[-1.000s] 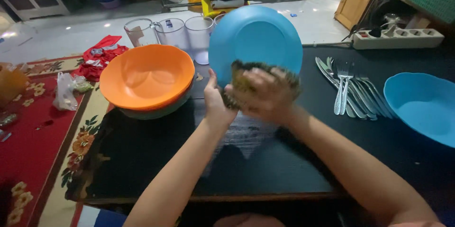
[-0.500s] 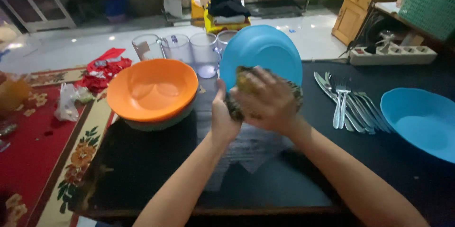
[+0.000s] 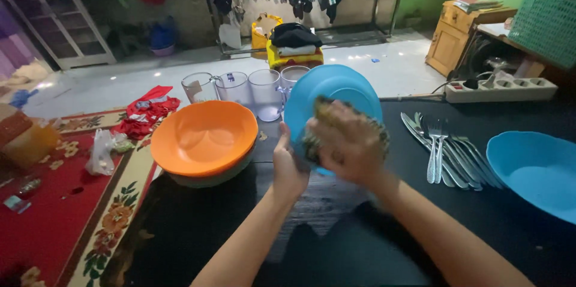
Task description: The person wipes several plastic plates and bowls with a cloth on a table. They handle each item one at a time, turning them over to wipe both sides, then place them in a stack. The sequence includes orange and blue plates and bowls.
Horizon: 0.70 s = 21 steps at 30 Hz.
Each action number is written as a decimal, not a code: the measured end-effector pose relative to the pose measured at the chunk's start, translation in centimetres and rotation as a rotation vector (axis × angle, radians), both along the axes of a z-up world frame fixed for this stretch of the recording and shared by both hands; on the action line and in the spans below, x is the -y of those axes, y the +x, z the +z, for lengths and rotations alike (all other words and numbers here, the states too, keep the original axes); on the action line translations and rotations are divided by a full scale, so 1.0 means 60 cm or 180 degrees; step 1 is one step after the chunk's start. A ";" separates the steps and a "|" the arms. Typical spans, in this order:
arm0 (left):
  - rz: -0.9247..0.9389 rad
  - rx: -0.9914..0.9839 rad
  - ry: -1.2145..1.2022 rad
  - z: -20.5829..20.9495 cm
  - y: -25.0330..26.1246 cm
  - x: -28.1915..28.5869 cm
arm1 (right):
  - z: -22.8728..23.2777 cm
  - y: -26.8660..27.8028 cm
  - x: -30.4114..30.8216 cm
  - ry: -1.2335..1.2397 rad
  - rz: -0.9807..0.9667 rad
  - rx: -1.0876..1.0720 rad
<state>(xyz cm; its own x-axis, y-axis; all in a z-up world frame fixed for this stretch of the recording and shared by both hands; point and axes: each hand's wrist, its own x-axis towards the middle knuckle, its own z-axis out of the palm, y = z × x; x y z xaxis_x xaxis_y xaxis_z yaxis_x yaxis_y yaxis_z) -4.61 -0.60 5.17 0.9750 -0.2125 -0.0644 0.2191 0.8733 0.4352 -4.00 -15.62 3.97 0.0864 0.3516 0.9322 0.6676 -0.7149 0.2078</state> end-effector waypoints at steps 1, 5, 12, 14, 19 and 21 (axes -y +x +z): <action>0.0062 0.0066 0.0014 -0.012 0.011 -0.004 | 0.012 0.002 0.011 0.0185 -0.0042 -0.0086; 0.0140 0.0215 0.0051 -0.004 0.009 -0.012 | 0.013 0.005 0.058 0.1170 0.0241 -0.0765; 0.0158 0.0133 0.0485 -0.100 0.054 0.034 | -0.010 -0.023 -0.022 -0.0099 -0.0338 -0.0148; 0.0431 0.0061 0.0464 -0.009 -0.017 0.037 | 0.017 -0.028 -0.031 -0.0494 -0.0641 0.0259; 0.0808 0.0936 0.1544 0.000 -0.042 0.030 | 0.078 -0.008 0.066 0.0310 -0.0553 -0.0263; 0.1008 0.1490 0.2097 -0.019 -0.030 0.025 | 0.070 0.012 0.102 0.0921 -0.0251 -0.0726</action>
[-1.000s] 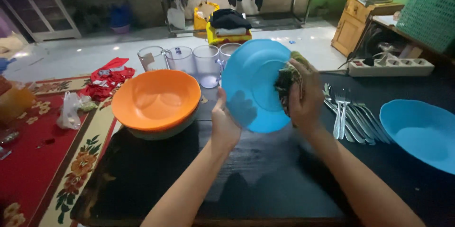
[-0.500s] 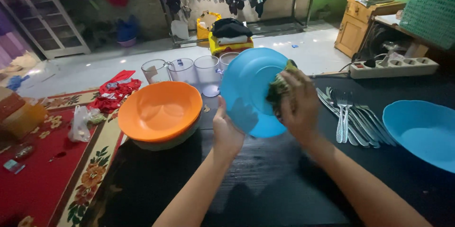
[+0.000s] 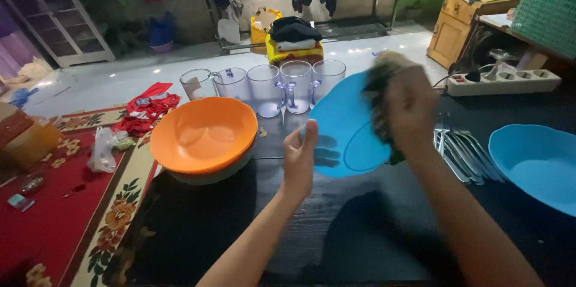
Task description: The person wipes several plastic plates and bowls with a cloth on a table. They handle each item one at a time, turning them over to wipe both sides, then place them in a stack. The sequence includes orange and blue plates and bowls.
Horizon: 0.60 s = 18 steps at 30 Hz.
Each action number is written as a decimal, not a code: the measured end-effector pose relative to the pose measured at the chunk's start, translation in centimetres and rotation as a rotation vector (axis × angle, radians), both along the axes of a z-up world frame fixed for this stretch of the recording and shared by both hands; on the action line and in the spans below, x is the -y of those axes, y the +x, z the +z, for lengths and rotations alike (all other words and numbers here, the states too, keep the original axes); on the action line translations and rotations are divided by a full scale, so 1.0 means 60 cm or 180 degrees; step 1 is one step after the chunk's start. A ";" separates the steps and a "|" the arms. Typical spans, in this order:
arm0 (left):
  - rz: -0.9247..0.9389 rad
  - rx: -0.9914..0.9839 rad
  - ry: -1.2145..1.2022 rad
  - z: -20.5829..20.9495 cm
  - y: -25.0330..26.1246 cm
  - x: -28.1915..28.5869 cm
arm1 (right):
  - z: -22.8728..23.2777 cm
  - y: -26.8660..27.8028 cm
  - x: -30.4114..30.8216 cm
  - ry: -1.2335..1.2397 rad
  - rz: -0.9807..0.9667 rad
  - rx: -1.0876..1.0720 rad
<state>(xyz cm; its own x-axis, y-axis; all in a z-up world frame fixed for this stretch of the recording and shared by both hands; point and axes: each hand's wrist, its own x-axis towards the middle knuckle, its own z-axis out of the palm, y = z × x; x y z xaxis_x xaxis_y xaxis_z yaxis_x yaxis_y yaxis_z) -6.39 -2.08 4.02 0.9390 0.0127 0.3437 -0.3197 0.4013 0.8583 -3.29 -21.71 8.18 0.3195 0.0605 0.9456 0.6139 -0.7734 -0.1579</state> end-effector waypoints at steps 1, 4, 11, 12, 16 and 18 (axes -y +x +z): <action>-0.0002 0.0069 0.0024 -0.015 0.017 -0.004 | -0.003 0.002 0.007 0.0722 0.0328 -0.0403; 0.0055 0.0099 0.0014 -0.071 0.077 -0.009 | 0.014 0.001 -0.004 0.2619 0.0328 -0.1891; 0.0714 0.1446 0.0736 -0.103 0.081 0.040 | -0.038 0.029 -0.065 0.2437 -0.0017 -0.3096; 0.0743 0.1450 0.0746 -0.080 0.067 0.031 | -0.055 0.028 -0.069 0.2425 0.0014 -0.3101; 0.1667 0.2889 0.2524 0.011 0.022 -0.031 | -0.106 0.046 -0.055 0.1218 0.0025 -0.3053; 0.1961 0.3093 0.3061 0.059 -0.004 -0.078 | -0.121 0.063 -0.030 0.0811 0.0021 -0.2998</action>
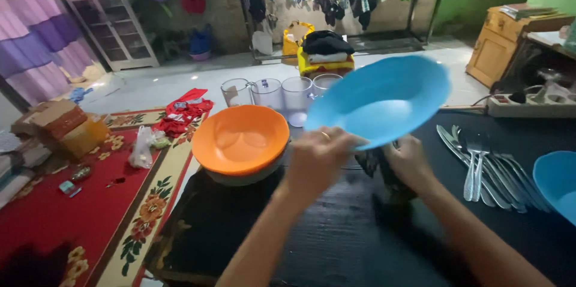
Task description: The person wipes several plastic plates and bowls with a cloth on a table. They handle each item one at a time, turning them over to wipe both sides, then place them in a stack. The sequence includes orange and blue plates and bowls.
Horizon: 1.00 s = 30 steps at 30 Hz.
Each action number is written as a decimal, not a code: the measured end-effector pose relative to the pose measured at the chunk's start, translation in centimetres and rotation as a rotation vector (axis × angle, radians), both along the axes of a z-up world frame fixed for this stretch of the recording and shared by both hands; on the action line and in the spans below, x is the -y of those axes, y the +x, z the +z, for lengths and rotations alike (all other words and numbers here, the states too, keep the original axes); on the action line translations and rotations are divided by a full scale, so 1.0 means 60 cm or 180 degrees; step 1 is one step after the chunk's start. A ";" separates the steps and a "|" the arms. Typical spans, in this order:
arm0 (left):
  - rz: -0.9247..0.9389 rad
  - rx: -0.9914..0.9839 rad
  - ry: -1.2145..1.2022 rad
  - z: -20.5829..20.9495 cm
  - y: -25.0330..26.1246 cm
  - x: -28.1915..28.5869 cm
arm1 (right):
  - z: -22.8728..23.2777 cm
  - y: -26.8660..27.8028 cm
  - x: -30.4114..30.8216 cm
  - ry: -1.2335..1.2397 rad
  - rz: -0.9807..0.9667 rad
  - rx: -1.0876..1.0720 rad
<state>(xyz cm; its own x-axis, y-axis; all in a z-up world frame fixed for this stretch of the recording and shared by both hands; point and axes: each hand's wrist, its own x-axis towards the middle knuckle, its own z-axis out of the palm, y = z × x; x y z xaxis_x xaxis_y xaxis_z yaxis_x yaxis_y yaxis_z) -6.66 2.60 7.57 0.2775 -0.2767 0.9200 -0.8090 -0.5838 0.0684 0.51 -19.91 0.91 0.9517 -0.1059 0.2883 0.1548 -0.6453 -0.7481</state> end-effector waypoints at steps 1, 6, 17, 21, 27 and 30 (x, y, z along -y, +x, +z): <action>0.0382 -0.0070 0.0304 0.025 -0.016 -0.028 | -0.009 0.009 0.011 -0.0352 0.0147 0.0043; 0.1580 -0.0235 0.1023 0.027 -0.016 -0.153 | 0.041 -0.023 0.040 -0.1733 0.1182 -0.0569; 0.2090 -0.0896 0.1428 -0.085 0.020 -0.307 | 0.206 -0.174 0.225 -0.1734 -0.0771 -0.1241; 0.1749 -0.1343 0.1291 -0.170 0.080 -0.326 | 0.088 -0.182 0.323 -0.2194 -0.1205 -0.2058; 0.2562 -0.0841 0.1366 -0.200 0.100 -0.305 | -0.056 -0.207 0.407 -0.2629 -0.1422 -0.2265; 0.2275 -0.0142 0.1204 -0.149 0.068 -0.222 | -0.069 -0.221 0.402 -0.2676 -0.1794 -0.1653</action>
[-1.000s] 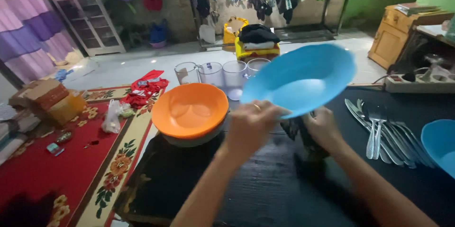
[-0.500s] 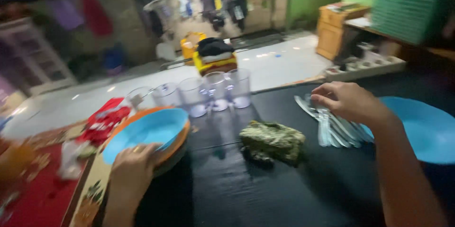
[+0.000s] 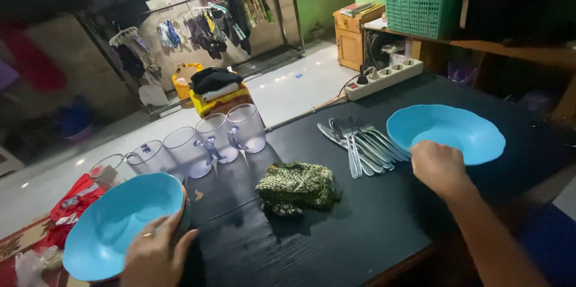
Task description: The person wipes several plastic plates and bowls with a cloth on a table. They handle each item one at a time, turning them over to wipe both sides, then place them in a stack. The sequence includes orange and blue plates and bowls.
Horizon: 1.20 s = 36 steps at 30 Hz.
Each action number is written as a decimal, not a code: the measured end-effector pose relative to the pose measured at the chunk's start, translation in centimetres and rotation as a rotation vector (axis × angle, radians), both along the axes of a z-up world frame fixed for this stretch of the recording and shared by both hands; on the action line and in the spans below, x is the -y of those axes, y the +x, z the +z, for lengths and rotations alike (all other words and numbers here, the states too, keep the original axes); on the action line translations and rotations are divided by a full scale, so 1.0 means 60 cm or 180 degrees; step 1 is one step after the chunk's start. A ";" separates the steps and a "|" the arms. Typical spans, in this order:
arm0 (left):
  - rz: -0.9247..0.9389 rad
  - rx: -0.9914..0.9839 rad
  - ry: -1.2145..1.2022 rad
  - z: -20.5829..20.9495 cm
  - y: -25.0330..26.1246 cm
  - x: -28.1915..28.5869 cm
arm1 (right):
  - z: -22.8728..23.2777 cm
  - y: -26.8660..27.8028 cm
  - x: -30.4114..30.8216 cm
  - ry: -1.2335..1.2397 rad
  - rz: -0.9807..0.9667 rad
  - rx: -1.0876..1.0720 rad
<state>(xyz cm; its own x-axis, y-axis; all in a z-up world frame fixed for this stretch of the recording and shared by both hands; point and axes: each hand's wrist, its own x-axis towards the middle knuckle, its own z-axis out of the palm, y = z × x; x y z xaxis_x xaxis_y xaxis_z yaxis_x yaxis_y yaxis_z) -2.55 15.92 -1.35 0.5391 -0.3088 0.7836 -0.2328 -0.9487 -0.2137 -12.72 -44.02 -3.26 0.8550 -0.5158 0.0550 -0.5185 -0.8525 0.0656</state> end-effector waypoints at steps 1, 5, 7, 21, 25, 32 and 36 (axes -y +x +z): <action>-0.0789 -0.0674 -0.0392 0.019 -0.012 0.036 | 0.023 -0.016 -0.024 -0.0301 -0.0007 0.0449; -0.2578 -0.3499 -0.2550 0.098 -0.085 0.197 | 0.119 -0.056 -0.160 -0.0625 0.0338 0.1186; -0.2790 -0.4234 -0.3731 0.083 -0.058 0.271 | 0.107 -0.038 -0.222 -0.1060 0.0960 0.2021; -0.1510 -0.1971 -0.7250 0.174 -0.037 0.305 | 0.100 0.090 -0.311 0.1044 0.3456 0.2522; -0.1668 -0.1557 -0.6299 0.185 -0.071 0.294 | 0.034 0.138 -0.295 0.0948 0.3194 0.0758; -0.1685 -0.2141 -0.5811 0.184 -0.069 0.274 | 0.161 0.184 -0.219 0.1025 0.2132 0.0858; -0.1728 -0.2053 -0.5779 0.163 -0.058 0.279 | 0.167 0.235 -0.226 0.0682 0.2403 0.2043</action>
